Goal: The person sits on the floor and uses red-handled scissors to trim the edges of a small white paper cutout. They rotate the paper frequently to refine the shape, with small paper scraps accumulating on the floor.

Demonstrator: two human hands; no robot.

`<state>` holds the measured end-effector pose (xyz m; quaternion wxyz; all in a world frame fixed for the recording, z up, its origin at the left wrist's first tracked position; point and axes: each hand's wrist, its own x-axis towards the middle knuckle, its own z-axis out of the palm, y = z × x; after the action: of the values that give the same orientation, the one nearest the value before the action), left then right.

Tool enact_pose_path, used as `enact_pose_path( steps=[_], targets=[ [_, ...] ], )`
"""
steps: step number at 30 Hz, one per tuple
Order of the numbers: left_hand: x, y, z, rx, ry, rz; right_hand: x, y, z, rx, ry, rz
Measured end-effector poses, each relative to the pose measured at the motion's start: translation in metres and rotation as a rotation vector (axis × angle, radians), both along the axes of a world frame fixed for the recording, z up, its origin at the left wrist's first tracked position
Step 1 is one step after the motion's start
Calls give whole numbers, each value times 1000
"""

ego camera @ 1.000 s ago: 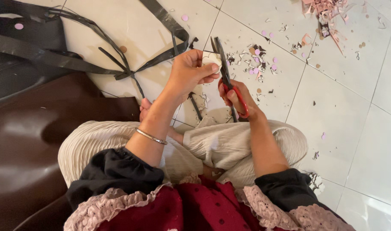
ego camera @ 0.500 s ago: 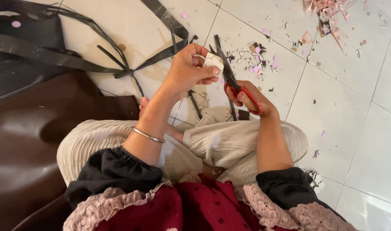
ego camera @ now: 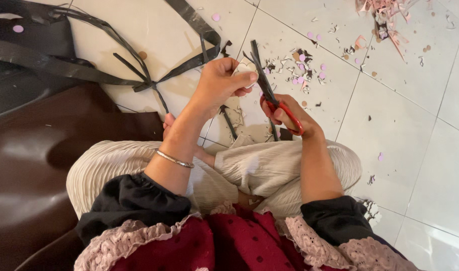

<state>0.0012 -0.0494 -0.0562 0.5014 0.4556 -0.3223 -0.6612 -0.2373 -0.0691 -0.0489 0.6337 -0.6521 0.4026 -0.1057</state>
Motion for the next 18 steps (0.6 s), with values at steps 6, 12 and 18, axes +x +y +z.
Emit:
enact_pose_path(
  steps=[6, 12, 18],
  targets=[
    [7, 0, 2, -22, 16, -45, -5, -4, 0, 25, 20, 48],
    [10, 2, 5, 32, -8, -65, -13, -6, -5, -11, 31, 104],
    [13, 2, 9, 57, -23, -97, -16, -5, -6, -40, 40, 118]
  ],
)
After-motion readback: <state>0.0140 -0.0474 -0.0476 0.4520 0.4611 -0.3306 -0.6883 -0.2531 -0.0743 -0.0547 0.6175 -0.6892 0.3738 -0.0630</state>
